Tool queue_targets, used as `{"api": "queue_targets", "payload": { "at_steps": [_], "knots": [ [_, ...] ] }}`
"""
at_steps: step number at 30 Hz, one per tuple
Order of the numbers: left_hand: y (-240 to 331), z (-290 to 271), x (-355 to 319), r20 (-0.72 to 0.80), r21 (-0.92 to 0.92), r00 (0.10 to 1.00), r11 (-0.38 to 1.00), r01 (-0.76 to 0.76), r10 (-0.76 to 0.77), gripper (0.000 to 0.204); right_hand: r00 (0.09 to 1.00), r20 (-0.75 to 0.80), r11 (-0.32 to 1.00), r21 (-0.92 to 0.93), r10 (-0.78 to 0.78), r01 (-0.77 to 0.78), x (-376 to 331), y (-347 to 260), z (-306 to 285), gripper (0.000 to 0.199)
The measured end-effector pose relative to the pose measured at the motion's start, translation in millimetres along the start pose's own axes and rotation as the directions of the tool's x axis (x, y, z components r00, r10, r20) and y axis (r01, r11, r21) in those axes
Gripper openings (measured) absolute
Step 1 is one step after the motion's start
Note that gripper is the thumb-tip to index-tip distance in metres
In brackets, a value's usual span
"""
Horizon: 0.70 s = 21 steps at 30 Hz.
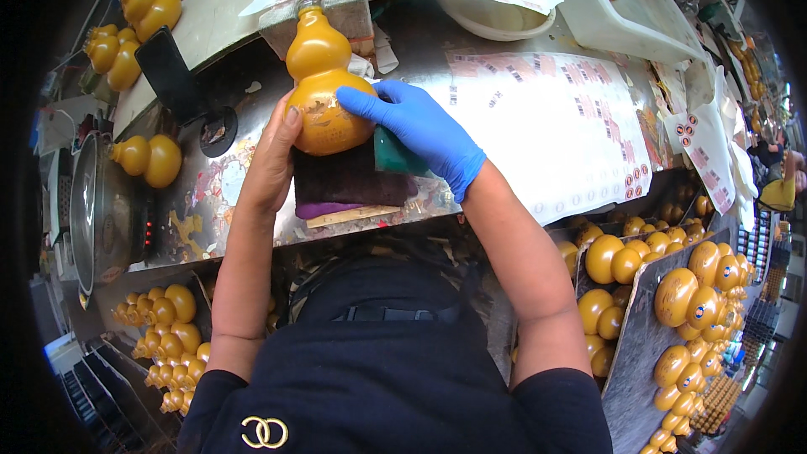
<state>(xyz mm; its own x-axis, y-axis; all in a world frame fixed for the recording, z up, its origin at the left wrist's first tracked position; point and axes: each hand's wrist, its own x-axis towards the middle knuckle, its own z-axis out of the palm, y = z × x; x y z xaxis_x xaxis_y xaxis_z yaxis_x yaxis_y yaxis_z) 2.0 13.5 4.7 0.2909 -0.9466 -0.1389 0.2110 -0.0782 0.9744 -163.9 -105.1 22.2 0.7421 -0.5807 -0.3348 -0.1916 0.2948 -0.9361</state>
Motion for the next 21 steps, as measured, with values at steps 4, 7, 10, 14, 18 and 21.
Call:
{"api": "queue_targets", "payload": {
  "at_steps": [4, 7, 10, 14, 18, 21],
  "knots": [
    [-2.9, -4.0, 0.0, 0.02, -0.03, 1.0, 1.0, 0.007, -0.006, 0.067, 0.997, 0.02, 0.996, 0.054, 0.074, -0.075, -1.4, -3.7, -2.6, 0.058],
    [-2.8, -6.0, 0.1, 0.034, -0.059, 0.999, 0.998, 0.024, -0.022, 0.067, 0.999, 0.014, 0.986, 0.162, 0.046, -0.047, 1.7, 1.6, -2.8, 0.054],
    [-5.6, -11.5, 2.6, 0.059, -0.057, 0.998, 0.998, 0.016, -0.013, 0.068, 0.999, -0.023, 0.967, 0.252, 0.029, -0.023, 12.6, 25.6, -6.9, 0.05],
    [-10.4, -11.6, -0.1, 0.017, -0.041, 0.998, 0.998, -0.055, 0.055, 0.069, 0.998, -0.054, 0.999, 0.038, -0.011, 0.013, -1.0, 16.8, -3.3, 0.051],
    [-4.8, -13.8, 1.1, 0.015, 0.035, 0.998, 0.997, -0.063, 0.063, 0.074, 0.991, 0.009, 0.99, -0.034, 0.135, -0.134, -3.0, 1.7, -13.1, 0.059],
    [13.8, 1.1, 0.9, -0.015, 0.046, 0.996, 0.995, -0.083, 0.084, 0.078, 0.999, 0.045, 0.991, -0.133, 0.022, -0.016, 1.1, -14.2, -9.4, 0.061]
  ]
}}
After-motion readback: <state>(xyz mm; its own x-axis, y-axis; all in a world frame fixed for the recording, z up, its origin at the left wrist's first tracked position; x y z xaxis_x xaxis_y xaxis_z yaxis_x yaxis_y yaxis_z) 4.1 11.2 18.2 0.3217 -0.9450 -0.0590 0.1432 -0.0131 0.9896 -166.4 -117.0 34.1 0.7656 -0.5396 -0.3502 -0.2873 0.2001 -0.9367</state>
